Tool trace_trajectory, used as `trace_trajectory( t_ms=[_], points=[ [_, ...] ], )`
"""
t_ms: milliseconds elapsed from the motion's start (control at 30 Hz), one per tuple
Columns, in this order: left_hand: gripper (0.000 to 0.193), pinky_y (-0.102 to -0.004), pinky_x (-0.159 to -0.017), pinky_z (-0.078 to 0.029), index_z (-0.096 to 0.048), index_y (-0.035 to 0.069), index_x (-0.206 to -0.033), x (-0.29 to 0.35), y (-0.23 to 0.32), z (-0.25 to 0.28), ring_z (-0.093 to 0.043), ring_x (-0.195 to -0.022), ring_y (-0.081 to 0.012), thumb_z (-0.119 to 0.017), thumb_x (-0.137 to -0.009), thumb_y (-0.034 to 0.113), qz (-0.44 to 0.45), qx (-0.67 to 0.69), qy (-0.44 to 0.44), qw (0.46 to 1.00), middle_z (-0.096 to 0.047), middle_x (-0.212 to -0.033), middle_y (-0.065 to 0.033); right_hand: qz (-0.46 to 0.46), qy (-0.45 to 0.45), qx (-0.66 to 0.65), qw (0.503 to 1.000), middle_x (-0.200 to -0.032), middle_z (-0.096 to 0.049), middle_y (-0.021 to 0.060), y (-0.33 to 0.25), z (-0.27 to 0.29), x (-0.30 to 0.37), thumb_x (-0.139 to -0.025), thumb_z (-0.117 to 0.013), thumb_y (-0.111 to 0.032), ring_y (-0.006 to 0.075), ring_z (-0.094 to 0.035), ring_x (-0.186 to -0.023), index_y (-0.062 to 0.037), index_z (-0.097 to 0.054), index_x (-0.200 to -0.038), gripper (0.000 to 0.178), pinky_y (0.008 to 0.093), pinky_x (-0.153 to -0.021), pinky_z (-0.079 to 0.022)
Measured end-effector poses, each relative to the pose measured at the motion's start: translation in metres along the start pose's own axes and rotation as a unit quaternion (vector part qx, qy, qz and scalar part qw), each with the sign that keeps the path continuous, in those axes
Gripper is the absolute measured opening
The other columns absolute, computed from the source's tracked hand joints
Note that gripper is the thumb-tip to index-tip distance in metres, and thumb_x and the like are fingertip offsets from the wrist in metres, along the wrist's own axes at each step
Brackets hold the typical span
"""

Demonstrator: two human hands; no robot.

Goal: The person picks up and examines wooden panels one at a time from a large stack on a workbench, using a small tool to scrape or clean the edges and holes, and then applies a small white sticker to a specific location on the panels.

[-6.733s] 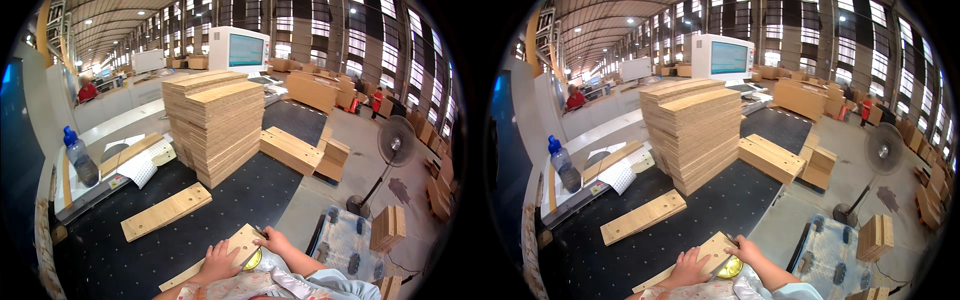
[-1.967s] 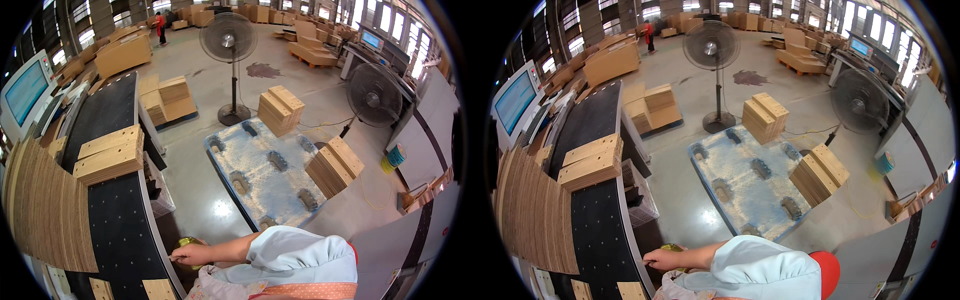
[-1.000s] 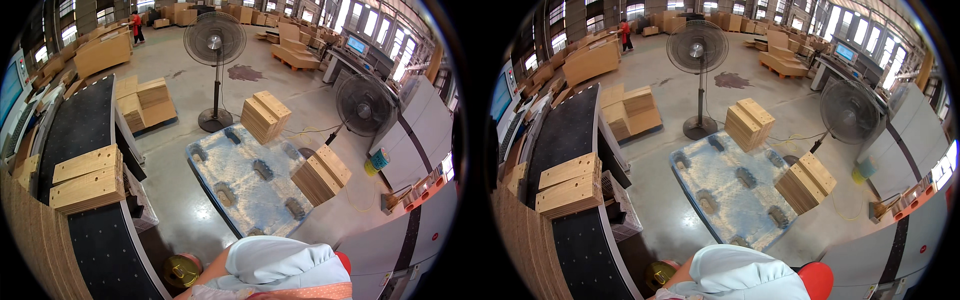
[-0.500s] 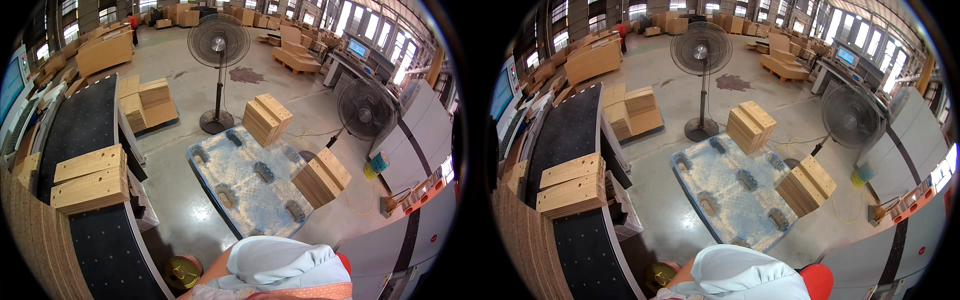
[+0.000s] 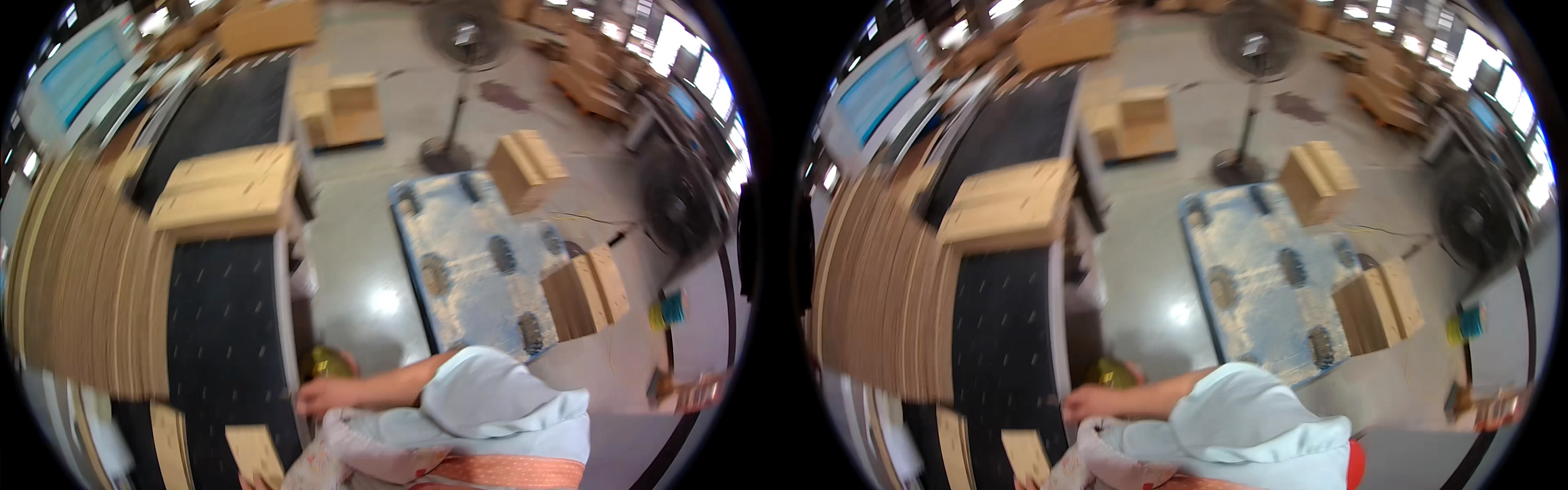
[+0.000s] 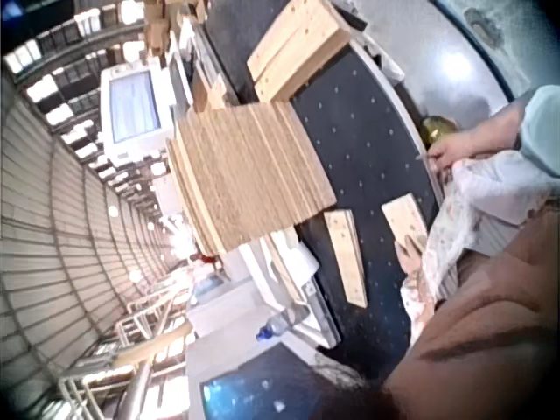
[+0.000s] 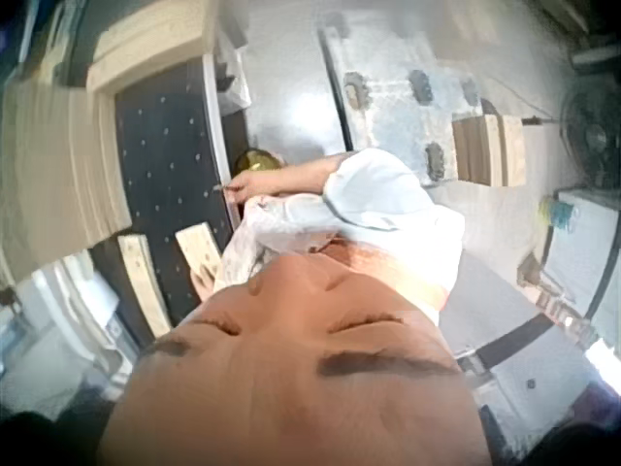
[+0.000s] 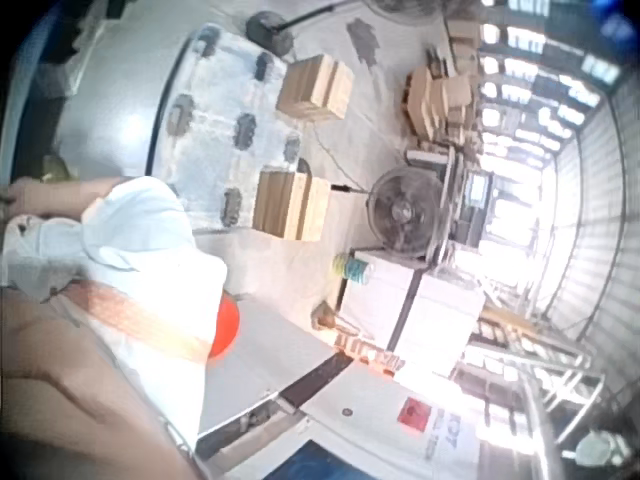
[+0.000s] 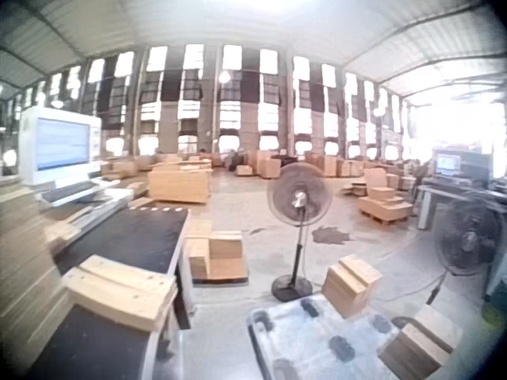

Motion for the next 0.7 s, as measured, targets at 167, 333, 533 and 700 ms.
trace_trajectory(
  t_ms=[167, 333, 533, 700],
  points=[
    [0.074, -0.0468, -0.103, -0.029, -0.046, 0.001, -0.126, -0.007, 0.107, 0.064, -0.035, -0.123, -0.0437, -0.075, -0.062, 0.025, 0.028, 0.032, 0.002, 0.999, -0.035, -0.135, -0.0290, -0.074, 0.026, -0.070, 0.994, -0.066, -0.055, -0.0016, -0.016, 0.007, 0.017, -0.089, -0.061, -0.031, 0.0065, -0.050, -0.058, -0.0062, -0.058, -0.080, 0.026, 0.0232, -0.051, -0.041],
    [0.075, -0.0462, -0.102, -0.030, -0.047, 0.005, -0.125, 0.000, 0.120, 0.083, -0.036, -0.122, -0.0414, -0.076, -0.058, 0.019, 0.088, 0.054, 0.033, 0.994, -0.037, -0.133, -0.0236, -0.029, -0.003, -0.098, 0.995, -0.072, -0.053, -0.0042, -0.051, -0.023, 0.008, -0.091, -0.056, -0.015, 0.0035, -0.047, -0.065, -0.0053, -0.057, -0.087, 0.011, 0.0202, -0.057, -0.040],
    [0.078, -0.0457, -0.101, -0.031, -0.047, 0.006, -0.124, 0.022, 0.120, 0.108, -0.037, -0.123, -0.0392, -0.079, -0.054, 0.012, 0.114, -0.058, 0.133, 0.983, -0.037, -0.135, -0.0212, 0.056, 0.021, -0.039, 0.997, -0.080, -0.052, -0.0045, -0.060, -0.045, -0.019, -0.088, -0.057, -0.009, 0.0040, -0.048, -0.073, -0.0024, -0.055, -0.103, 0.017, 0.0205, -0.066, -0.041],
    [0.075, -0.0491, -0.100, -0.030, -0.048, 0.007, -0.122, 0.038, 0.119, 0.118, -0.038, -0.121, -0.0404, -0.080, -0.055, 0.013, 0.070, -0.130, 0.198, 0.969, -0.036, -0.136, -0.0221, 0.047, -0.045, 0.073, 0.995, -0.077, -0.052, 0.0010, -0.061, -0.062, -0.022, -0.088, -0.059, -0.017, 0.0075, -0.048, -0.070, -0.0019, -0.051, -0.109, 0.027, 0.0241, -0.065, -0.041]
  ],
)
Point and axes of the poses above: each hand's wrist, its own x-axis away from the middle knuckle, its own z-axis out of the back of the hand, y = z × x, the point moved 4 cm from there along -x, towards the middle knuckle
